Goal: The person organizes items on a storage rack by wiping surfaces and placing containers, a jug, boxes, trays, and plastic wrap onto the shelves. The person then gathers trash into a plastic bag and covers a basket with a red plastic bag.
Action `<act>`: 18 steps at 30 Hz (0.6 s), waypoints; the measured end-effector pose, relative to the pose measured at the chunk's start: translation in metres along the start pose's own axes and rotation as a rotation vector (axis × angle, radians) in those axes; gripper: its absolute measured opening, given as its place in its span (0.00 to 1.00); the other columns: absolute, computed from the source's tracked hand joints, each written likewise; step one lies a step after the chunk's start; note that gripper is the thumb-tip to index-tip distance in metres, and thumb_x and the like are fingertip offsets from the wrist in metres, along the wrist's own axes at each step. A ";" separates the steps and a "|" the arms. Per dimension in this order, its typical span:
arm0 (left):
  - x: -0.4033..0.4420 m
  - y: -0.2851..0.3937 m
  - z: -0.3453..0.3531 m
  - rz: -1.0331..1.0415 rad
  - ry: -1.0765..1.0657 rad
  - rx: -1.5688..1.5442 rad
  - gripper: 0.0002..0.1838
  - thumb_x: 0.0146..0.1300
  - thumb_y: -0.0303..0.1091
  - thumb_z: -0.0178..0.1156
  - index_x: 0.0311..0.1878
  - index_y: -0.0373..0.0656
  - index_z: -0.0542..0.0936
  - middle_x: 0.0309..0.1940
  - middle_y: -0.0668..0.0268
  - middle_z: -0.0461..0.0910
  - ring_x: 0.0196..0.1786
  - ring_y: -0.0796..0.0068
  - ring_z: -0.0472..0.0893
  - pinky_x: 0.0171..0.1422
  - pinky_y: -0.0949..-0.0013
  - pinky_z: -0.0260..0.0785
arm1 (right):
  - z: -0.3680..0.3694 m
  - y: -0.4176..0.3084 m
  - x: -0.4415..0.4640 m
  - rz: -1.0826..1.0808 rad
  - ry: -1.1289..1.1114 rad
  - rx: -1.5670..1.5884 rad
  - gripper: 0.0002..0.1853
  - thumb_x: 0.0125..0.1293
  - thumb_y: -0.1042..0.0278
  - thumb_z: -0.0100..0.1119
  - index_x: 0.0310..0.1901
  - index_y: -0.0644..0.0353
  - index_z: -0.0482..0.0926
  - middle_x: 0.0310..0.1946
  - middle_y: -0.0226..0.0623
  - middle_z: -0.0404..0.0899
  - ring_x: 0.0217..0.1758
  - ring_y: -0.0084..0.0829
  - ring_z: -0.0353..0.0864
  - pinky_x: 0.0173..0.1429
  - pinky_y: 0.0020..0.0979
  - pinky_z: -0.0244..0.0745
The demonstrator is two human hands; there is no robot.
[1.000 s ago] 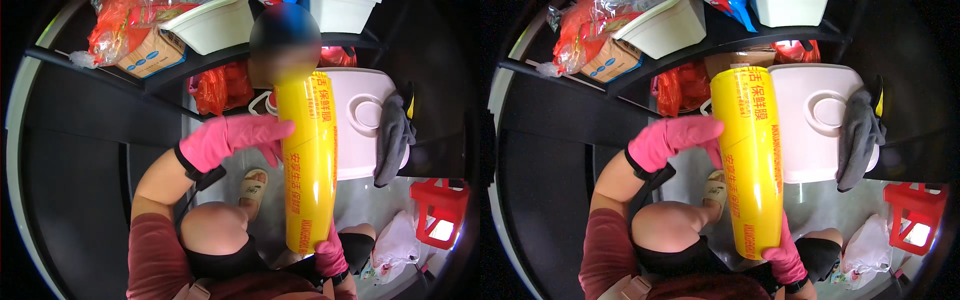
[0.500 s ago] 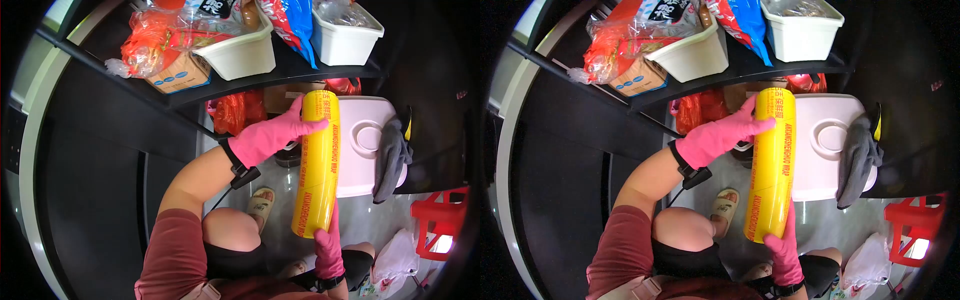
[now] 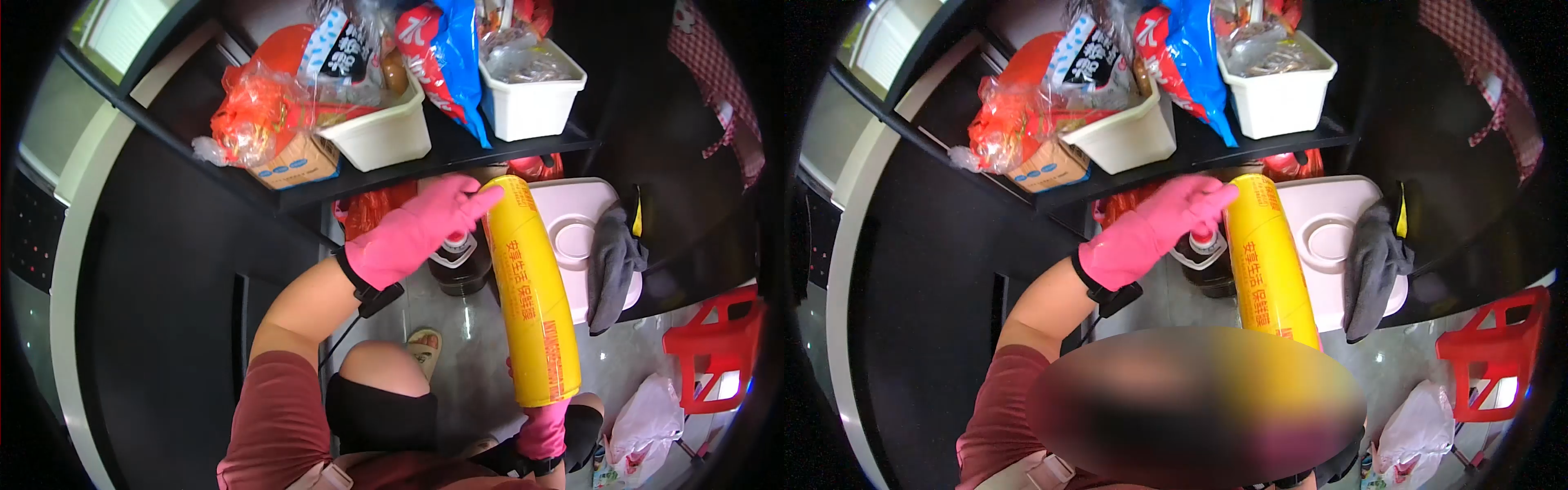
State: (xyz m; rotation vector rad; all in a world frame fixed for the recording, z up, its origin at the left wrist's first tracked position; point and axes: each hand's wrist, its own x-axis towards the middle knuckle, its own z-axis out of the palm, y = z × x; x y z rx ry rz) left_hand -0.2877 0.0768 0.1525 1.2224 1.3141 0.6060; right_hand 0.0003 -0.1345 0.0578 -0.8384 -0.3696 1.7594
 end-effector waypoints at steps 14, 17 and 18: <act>0.137 0.071 -0.001 0.332 0.858 -0.315 0.27 0.56 0.36 0.73 0.56 0.36 0.76 0.47 0.60 0.82 0.43 0.62 0.83 0.49 0.61 0.76 | 0.037 -0.056 -0.029 -0.247 -0.164 0.139 0.26 0.76 0.71 0.48 0.73 0.61 0.62 0.68 0.41 0.70 0.65 0.34 0.75 0.68 0.35 0.72; 0.104 0.095 -0.015 0.477 0.887 -0.391 0.20 0.60 0.31 0.69 0.54 0.37 0.77 0.42 0.63 0.83 0.37 0.68 0.82 0.40 0.64 0.75 | 0.059 -0.070 -0.036 -0.406 -0.120 -0.317 0.25 0.76 0.72 0.48 0.73 0.61 0.62 0.67 0.41 0.70 0.66 0.34 0.74 0.69 0.34 0.70; 0.093 0.101 -0.019 0.349 0.990 -0.274 0.18 0.61 0.29 0.67 0.54 0.37 0.77 0.41 0.64 0.83 0.36 0.70 0.81 0.39 0.66 0.74 | 0.054 -0.067 -0.032 -0.404 -0.121 -0.317 0.25 0.76 0.72 0.48 0.73 0.61 0.62 0.67 0.41 0.70 0.66 0.34 0.74 0.69 0.34 0.70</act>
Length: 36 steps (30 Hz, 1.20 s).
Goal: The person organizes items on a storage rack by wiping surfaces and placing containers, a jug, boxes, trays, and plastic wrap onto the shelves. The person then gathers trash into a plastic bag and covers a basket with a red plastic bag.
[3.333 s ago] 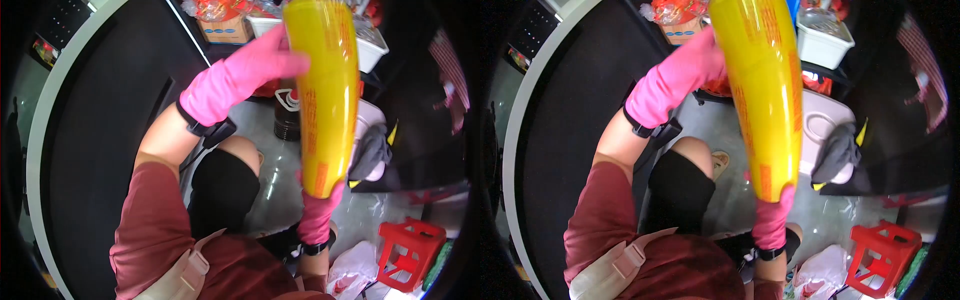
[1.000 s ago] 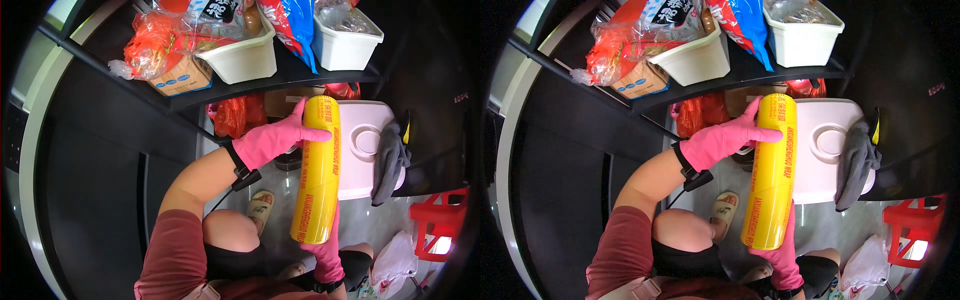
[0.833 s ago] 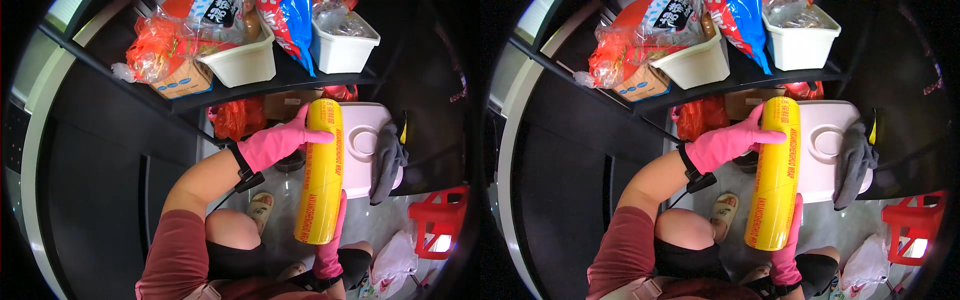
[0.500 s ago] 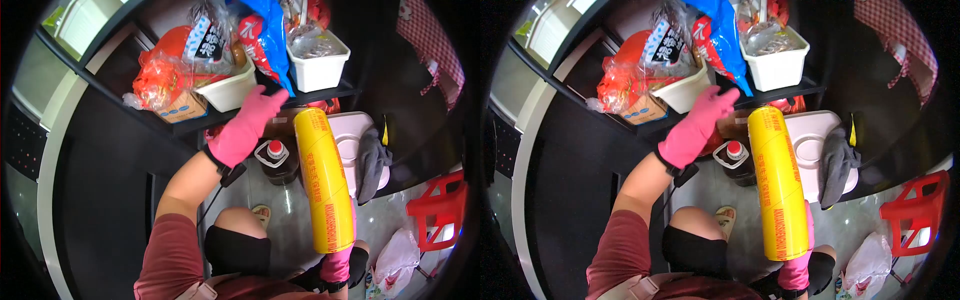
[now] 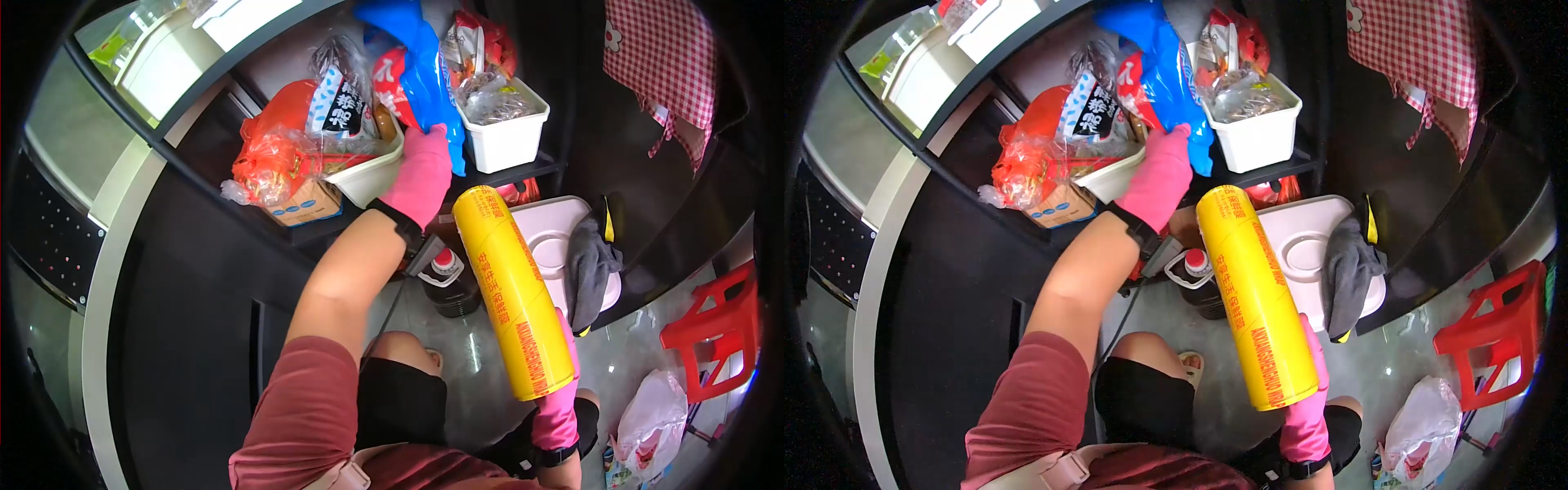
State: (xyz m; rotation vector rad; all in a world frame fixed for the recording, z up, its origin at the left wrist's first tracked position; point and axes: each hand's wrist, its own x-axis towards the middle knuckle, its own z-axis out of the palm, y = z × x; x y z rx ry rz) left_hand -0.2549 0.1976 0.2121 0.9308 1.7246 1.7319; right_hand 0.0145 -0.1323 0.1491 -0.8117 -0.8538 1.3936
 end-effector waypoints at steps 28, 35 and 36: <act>-0.071 0.092 -0.016 1.549 -0.301 1.094 0.26 0.52 0.49 0.70 0.48 0.39 0.82 0.56 0.57 0.78 0.66 0.53 0.71 0.73 0.45 0.55 | -0.055 -0.035 0.044 -0.039 0.296 0.002 0.25 0.76 0.69 0.50 0.72 0.63 0.63 0.66 0.41 0.72 0.65 0.34 0.75 0.69 0.34 0.71; -0.041 0.065 0.026 1.384 -0.186 1.346 0.30 0.53 0.60 0.64 0.42 0.39 0.85 0.49 0.57 0.82 0.69 0.55 0.69 0.79 0.37 0.35 | -0.059 -0.028 0.055 -0.175 0.212 0.196 0.26 0.75 0.71 0.50 0.72 0.64 0.63 0.67 0.38 0.71 0.67 0.29 0.72 0.72 0.30 0.65; -0.034 0.068 0.021 1.274 -0.271 1.325 0.28 0.53 0.60 0.65 0.37 0.39 0.87 0.44 0.58 0.84 0.66 0.56 0.72 0.79 0.37 0.36 | -0.061 -0.028 0.055 -0.188 0.205 0.174 0.26 0.75 0.72 0.49 0.72 0.64 0.63 0.67 0.38 0.71 0.68 0.30 0.72 0.72 0.30 0.65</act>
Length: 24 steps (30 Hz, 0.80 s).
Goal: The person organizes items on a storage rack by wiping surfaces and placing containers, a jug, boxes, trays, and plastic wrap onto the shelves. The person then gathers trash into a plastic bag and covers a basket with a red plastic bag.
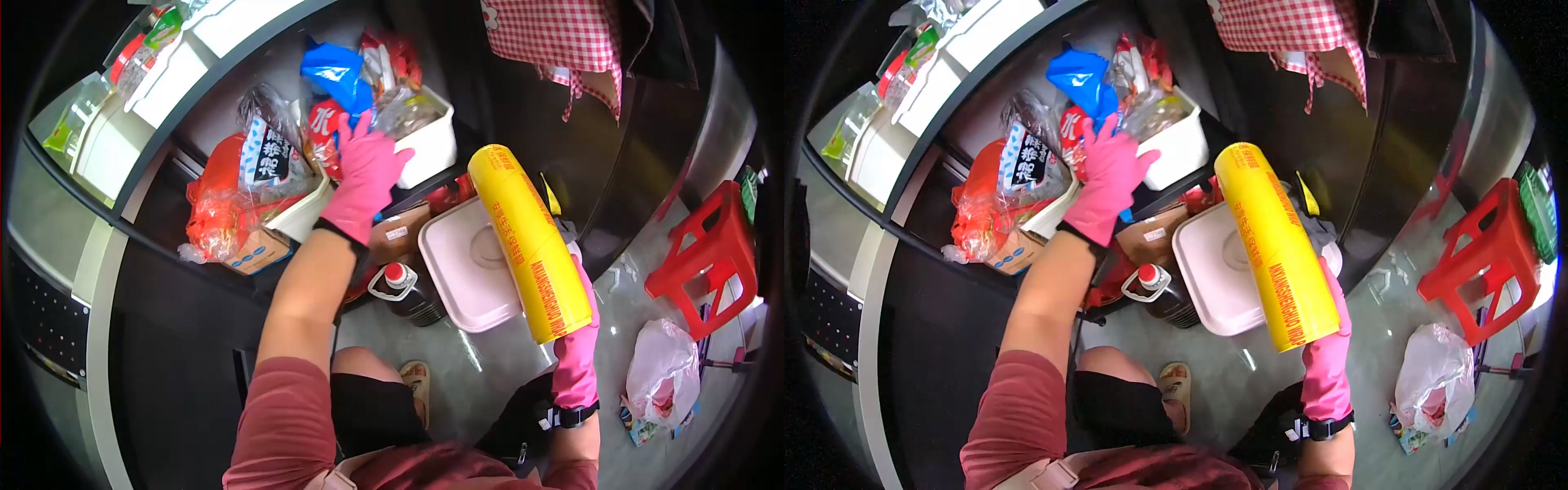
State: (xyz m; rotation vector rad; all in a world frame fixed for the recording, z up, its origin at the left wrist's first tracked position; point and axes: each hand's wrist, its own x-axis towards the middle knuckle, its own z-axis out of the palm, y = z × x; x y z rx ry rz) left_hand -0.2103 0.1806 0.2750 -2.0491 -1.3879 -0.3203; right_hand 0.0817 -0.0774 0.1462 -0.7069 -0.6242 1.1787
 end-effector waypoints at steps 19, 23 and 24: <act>-0.067 -0.036 0.015 -0.016 0.274 -0.278 0.25 0.46 0.53 0.73 0.25 0.36 0.80 0.33 0.53 0.81 0.46 0.49 0.78 0.67 0.45 0.64 | 0.098 0.055 0.244 0.024 -0.407 -0.295 0.41 0.53 0.98 0.37 0.69 0.57 0.72 0.62 0.39 0.75 0.66 0.32 0.72 0.72 0.26 0.60; -0.062 -0.038 0.017 -0.022 0.290 -0.290 0.24 0.46 0.52 0.74 0.25 0.36 0.80 0.33 0.53 0.80 0.46 0.49 0.78 0.66 0.45 0.64 | 0.109 0.098 0.286 -0.139 -0.334 -0.567 0.32 0.58 0.92 0.46 0.65 0.60 0.74 0.57 0.40 0.79 0.61 0.33 0.77 0.69 0.26 0.66; -0.060 -0.038 0.017 -0.014 0.312 -0.296 0.24 0.45 0.51 0.74 0.25 0.36 0.79 0.33 0.53 0.80 0.46 0.49 0.78 0.66 0.45 0.64 | 0.112 0.102 0.289 -0.248 -0.219 -0.810 0.30 0.58 0.91 0.49 0.63 0.61 0.75 0.54 0.41 0.80 0.59 0.34 0.78 0.67 0.27 0.68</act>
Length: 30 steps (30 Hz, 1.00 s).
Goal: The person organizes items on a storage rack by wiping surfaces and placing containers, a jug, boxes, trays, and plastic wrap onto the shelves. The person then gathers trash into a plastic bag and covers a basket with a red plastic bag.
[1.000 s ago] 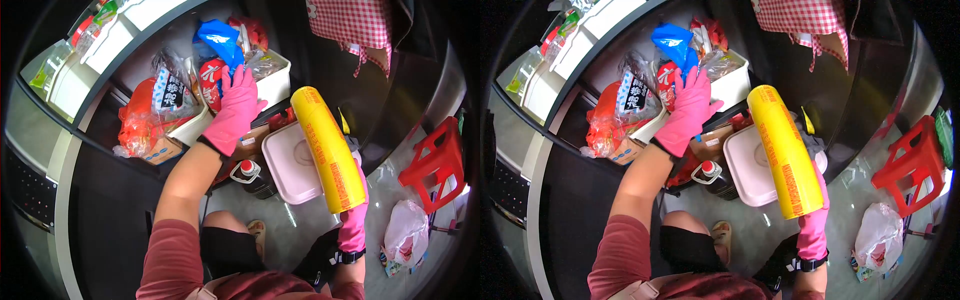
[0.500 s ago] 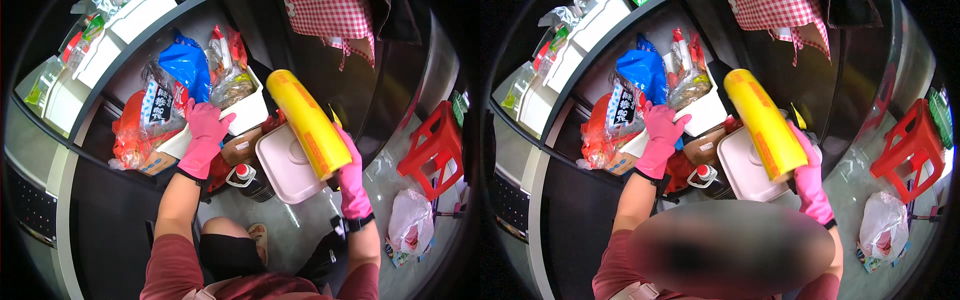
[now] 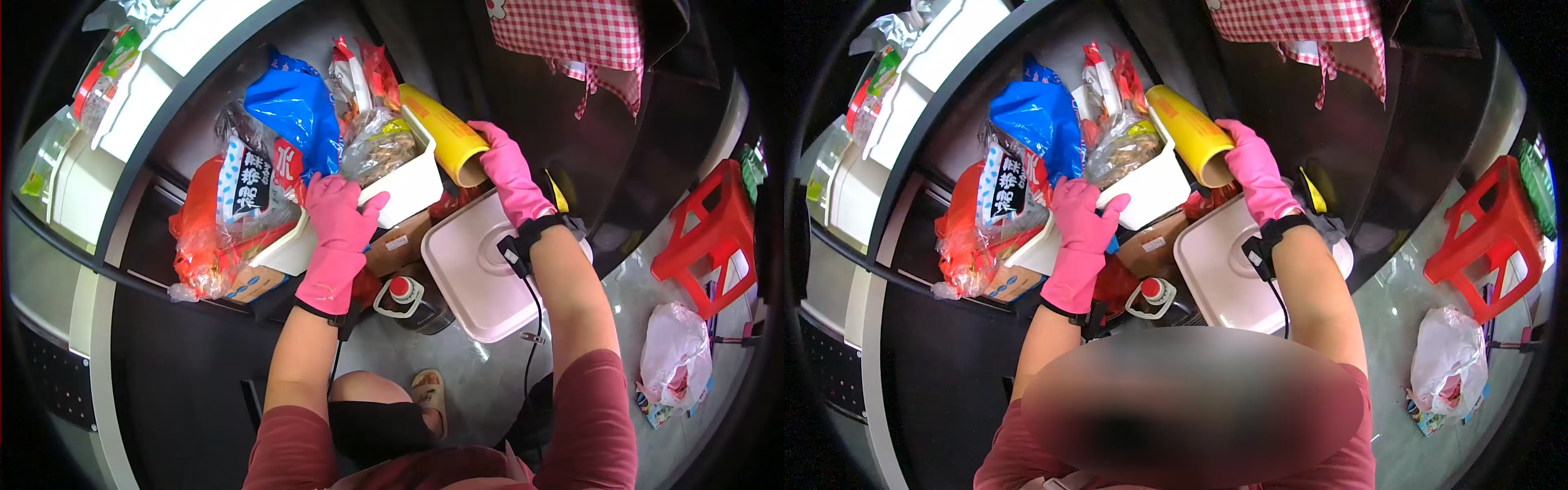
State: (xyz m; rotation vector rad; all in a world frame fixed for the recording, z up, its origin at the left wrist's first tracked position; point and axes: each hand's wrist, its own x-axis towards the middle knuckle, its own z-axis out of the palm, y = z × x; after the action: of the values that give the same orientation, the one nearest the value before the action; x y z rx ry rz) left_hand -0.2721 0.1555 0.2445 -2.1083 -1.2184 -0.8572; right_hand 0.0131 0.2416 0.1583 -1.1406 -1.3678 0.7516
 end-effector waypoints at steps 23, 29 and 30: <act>0.017 -0.012 0.043 -0.013 0.004 -0.029 0.20 0.52 0.47 0.70 0.33 0.37 0.80 0.36 0.54 0.81 0.50 0.49 0.77 0.69 0.45 0.61 | -0.054 -0.026 -0.108 0.547 0.004 0.386 0.12 0.72 0.69 0.54 0.51 0.67 0.77 0.27 0.36 0.80 0.12 0.21 0.68 0.15 0.22 0.58; 0.028 -0.007 0.030 -0.037 -0.211 -0.070 0.11 0.52 0.38 0.68 0.33 0.42 0.82 0.36 0.56 0.81 0.47 0.52 0.79 0.59 0.53 0.68 | -0.094 -0.026 -0.209 0.495 -0.048 0.413 0.17 0.74 0.65 0.44 0.53 0.67 0.76 0.26 0.43 0.83 0.14 0.29 0.77 0.14 0.24 0.66; 0.027 -0.008 0.033 -0.035 -0.221 -0.133 0.10 0.52 0.38 0.68 0.33 0.43 0.82 0.35 0.56 0.80 0.46 0.52 0.79 0.57 0.53 0.68 | -0.099 -0.028 -0.225 0.465 -0.038 0.426 0.18 0.74 0.62 0.44 0.53 0.67 0.76 0.25 0.43 0.83 0.14 0.29 0.78 0.15 0.24 0.67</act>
State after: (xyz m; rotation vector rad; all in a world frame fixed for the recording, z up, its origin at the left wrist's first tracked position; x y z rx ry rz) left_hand -0.2603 0.1971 0.2444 -2.3453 -1.3457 -0.7535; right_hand 0.0774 0.0055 0.1199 -1.1082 -0.9102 1.3330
